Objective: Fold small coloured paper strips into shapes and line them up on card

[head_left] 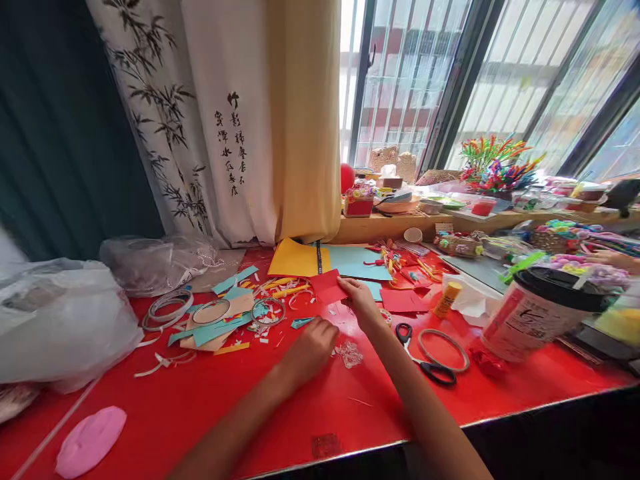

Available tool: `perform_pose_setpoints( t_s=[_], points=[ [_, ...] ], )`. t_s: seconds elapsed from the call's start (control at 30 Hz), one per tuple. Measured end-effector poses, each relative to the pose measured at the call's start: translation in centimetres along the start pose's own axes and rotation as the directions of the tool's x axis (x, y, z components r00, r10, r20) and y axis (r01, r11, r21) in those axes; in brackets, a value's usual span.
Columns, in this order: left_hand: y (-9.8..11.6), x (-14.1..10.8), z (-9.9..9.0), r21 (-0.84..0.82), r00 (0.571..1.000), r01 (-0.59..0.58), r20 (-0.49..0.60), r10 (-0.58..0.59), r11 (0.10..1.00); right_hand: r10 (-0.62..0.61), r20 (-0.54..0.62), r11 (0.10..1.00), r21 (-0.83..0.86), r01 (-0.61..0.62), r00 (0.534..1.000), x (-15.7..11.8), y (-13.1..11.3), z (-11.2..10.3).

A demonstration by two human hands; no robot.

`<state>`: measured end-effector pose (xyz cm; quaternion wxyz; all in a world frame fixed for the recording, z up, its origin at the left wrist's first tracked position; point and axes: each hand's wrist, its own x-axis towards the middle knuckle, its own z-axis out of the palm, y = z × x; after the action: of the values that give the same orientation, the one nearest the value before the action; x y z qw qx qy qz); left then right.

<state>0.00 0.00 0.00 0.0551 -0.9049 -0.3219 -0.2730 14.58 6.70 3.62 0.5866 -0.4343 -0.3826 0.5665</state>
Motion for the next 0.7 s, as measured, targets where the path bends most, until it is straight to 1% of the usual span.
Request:
perform_pose_setpoints(
  t_s=[0.03,0.1,0.13,0.17,0.2,0.27,0.37,0.43,0.5,0.6,0.7],
  points=[
    [-0.5,0.1,-0.6,-0.052,0.993,0.108,-0.049,-0.110,0.993,0.000,0.004,1.000,0.000,0.000,1.000,0.0,0.1,0.1],
    [-1.2,0.3,-1.4,-0.169,0.959,0.254,-0.086,-0.271,0.952,0.001,0.010,1.000,0.002,-0.001,1.000,-0.1,0.2,0.3],
    [-1.3,0.3,-1.6,-0.230,0.945,0.295,-0.076,-0.319,0.927,0.002,0.013,1.000,0.003,-0.002,1.000,-0.2,0.2,0.3],
    [-1.3,0.3,-1.7,-0.300,0.938,0.318,-0.038,-0.344,0.900,0.002,0.015,1.000,0.004,-0.002,1.000,-0.2,0.2,0.4],
    [-1.1,0.3,-1.6,-0.361,0.940,0.322,0.006,-0.342,0.875,0.004,0.017,1.000,0.004,-0.004,1.000,-0.2,0.2,0.4],
    [-0.6,0.3,-1.1,-0.453,0.954,0.290,0.071,-0.290,0.843,0.005,0.016,1.000,0.007,-0.005,1.000,-0.2,0.2,0.4],
    [0.1,0.2,-0.6,-0.545,0.974,0.225,0.096,-0.206,0.808,-0.010,0.007,1.000,0.012,0.009,1.000,-0.2,-0.1,0.1],
    [0.2,0.2,-0.5,-0.559,0.975,0.220,0.100,-0.199,0.800,-0.026,0.002,1.000,0.016,0.026,1.000,-0.3,-0.2,-0.1],
    [-0.1,0.2,-0.7,-0.532,0.968,0.246,0.101,-0.228,0.810,-0.037,0.003,0.999,0.020,0.037,0.999,-0.4,-0.3,-0.2],
    [-0.9,0.3,-0.9,-0.437,0.949,0.314,0.108,-0.297,0.843,-0.035,0.006,0.999,0.028,0.035,0.999,-0.5,-0.4,-0.2],
    [-2.4,0.8,-0.8,-0.317,0.921,0.390,0.148,-0.361,0.865,-0.026,-0.007,0.999,0.038,0.026,1.000,-0.4,-0.5,-0.3]
  ],
)
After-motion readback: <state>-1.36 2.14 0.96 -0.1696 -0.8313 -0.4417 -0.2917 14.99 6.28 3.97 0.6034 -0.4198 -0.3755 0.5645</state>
